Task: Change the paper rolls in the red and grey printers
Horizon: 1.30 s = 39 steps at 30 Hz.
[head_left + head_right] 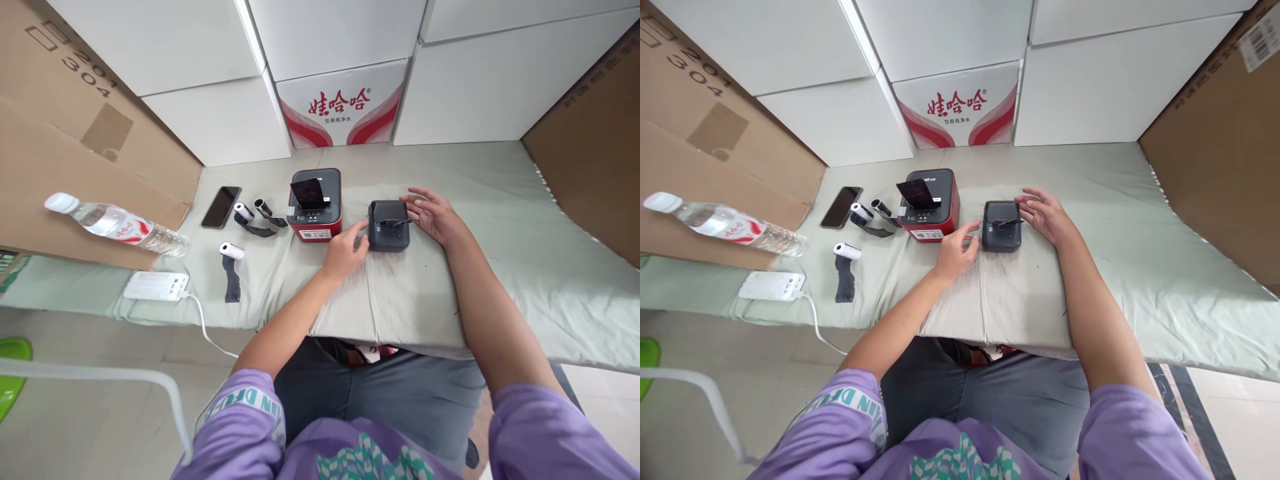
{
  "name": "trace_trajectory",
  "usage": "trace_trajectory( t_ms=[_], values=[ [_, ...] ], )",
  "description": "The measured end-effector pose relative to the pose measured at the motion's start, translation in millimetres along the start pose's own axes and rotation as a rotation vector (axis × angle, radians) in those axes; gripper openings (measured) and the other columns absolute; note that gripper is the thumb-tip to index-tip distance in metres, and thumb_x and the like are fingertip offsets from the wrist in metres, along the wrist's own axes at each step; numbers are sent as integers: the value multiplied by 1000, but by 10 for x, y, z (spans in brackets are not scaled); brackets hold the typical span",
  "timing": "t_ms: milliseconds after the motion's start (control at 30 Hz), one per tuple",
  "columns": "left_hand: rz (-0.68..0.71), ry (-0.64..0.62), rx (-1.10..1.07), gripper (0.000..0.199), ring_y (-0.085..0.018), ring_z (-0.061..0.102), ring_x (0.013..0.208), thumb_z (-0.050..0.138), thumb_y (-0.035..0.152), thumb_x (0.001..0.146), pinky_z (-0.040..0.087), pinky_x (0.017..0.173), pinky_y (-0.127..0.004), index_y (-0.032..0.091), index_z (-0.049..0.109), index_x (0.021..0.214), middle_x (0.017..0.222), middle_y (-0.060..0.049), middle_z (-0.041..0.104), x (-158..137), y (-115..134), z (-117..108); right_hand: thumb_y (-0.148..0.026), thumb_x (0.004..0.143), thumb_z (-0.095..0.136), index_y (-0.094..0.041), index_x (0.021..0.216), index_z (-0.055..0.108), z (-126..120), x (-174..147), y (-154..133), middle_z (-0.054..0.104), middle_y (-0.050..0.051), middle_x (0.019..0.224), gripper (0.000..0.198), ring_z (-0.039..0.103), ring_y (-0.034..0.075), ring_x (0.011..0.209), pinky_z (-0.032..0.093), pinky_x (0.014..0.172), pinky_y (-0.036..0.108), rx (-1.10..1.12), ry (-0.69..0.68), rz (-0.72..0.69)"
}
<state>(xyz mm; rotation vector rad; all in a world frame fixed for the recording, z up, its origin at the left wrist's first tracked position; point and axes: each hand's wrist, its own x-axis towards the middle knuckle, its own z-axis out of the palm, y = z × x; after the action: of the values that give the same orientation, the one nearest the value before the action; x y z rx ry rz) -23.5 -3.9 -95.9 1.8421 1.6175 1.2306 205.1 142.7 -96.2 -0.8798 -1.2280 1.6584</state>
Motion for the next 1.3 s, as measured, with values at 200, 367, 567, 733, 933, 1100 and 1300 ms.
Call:
trace_trajectory(
  t_ms=[200,367,567,733,933,1100,1300],
  values=[
    [-35,-134,-114,54,-25,60,140,51,12,94,49,121,-43,17,53,148,153,-12,61,24,-58,88,-35,69,82,-29,111,67,56,-10,-6,77,5,109,46,74,24,111,60,104,44,-65,52,-28],
    [-106,-172,-195,66,-24,50,149,48,3,87,40,128,-46,18,45,151,158,-12,55,27,-27,89,-46,75,76,-28,108,64,105,25,88,74,6,110,40,75,26,108,60,102,47,-97,147,-51],
    [-134,-159,-170,63,-28,48,151,48,0,83,39,127,-50,18,44,143,160,-16,53,43,60,41,-79,89,46,-32,121,55,300,11,319,62,9,137,58,71,28,121,59,102,48,-117,352,-170],
    [-129,-180,-122,64,-29,51,149,49,-3,80,41,125,-51,18,45,140,156,-18,56,76,71,43,-88,87,42,-35,135,50,431,-48,350,52,10,151,72,66,31,131,56,107,50,-180,379,-194],
    [-119,-161,-35,59,-30,51,148,50,-3,80,41,125,-52,15,49,135,150,-19,61,81,75,71,-89,85,44,-34,131,51,496,-70,318,52,10,151,72,67,29,128,55,109,50,-204,417,-197],
    [-131,-91,-104,55,-27,57,143,48,-1,83,47,122,-48,20,50,134,149,-14,63,41,46,119,-71,91,49,-33,122,52,485,-72,294,58,8,141,50,69,26,122,57,104,46,-178,392,-209],
    [-168,-25,-168,58,-25,54,147,47,1,85,44,125,-44,18,48,140,153,-15,60,-12,2,135,-41,79,59,-26,87,61,388,-127,133,66,3,87,17,69,23,93,57,96,43,-309,395,-309]
  ],
)
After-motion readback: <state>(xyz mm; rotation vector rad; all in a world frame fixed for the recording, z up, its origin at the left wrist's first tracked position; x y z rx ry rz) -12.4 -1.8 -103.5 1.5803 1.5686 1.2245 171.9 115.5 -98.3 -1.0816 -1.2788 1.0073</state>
